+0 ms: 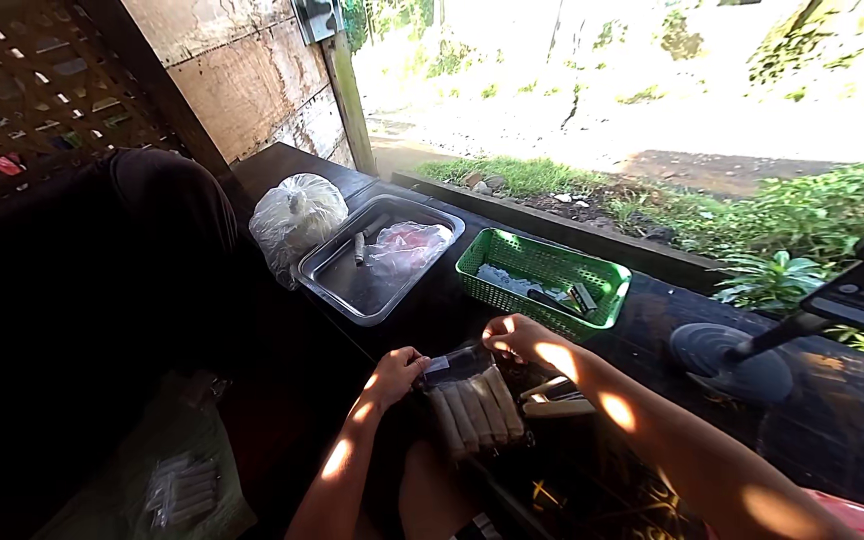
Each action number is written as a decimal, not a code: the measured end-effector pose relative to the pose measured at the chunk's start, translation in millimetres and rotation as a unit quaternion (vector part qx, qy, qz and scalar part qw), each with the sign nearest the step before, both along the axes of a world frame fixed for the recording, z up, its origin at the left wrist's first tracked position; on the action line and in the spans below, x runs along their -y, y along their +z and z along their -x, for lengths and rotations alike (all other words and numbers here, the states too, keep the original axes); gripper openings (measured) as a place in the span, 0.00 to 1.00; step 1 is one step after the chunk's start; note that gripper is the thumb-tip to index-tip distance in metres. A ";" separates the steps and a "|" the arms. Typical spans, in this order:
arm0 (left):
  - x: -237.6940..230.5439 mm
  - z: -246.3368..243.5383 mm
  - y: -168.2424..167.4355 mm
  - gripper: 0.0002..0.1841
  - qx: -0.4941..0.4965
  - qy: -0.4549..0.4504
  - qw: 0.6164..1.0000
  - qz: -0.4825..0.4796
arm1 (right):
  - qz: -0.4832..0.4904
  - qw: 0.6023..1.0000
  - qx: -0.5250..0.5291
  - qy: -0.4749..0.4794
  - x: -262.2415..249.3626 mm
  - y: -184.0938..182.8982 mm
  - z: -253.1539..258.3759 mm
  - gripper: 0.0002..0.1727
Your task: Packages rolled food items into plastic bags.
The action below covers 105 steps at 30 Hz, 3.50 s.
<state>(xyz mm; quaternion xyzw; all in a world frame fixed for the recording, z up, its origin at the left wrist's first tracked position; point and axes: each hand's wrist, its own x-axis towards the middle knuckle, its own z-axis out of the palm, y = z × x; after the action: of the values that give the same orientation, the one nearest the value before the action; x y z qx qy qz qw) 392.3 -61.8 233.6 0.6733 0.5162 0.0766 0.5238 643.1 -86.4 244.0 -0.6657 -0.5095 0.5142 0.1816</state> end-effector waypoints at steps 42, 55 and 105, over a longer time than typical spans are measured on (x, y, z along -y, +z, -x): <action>11.2 34.4 -69.6 0.11 0.030 -0.126 0.751 -0.647 | -0.510 0.716 0.311 0.362 21.3 -30.5 1.0 0.28; 0.3 3.6 0.2 0.20 -0.106 -0.131 0.976 -0.141 | -0.562 0.673 0.348 0.332 27.6 -34.4 2.0 0.28; 14.1 17.0 3.6 0.16 -0.018 -0.027 0.999 -0.039 | -0.209 0.962 0.059 -0.163 -22.9 -12.5 124.8 0.15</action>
<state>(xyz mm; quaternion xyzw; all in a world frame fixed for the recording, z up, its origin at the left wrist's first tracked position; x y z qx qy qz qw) 375.3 -75.9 237.2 0.7083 0.5039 0.0705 0.4893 518.3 -63.5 231.6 -0.7164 -0.4998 0.3193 0.3674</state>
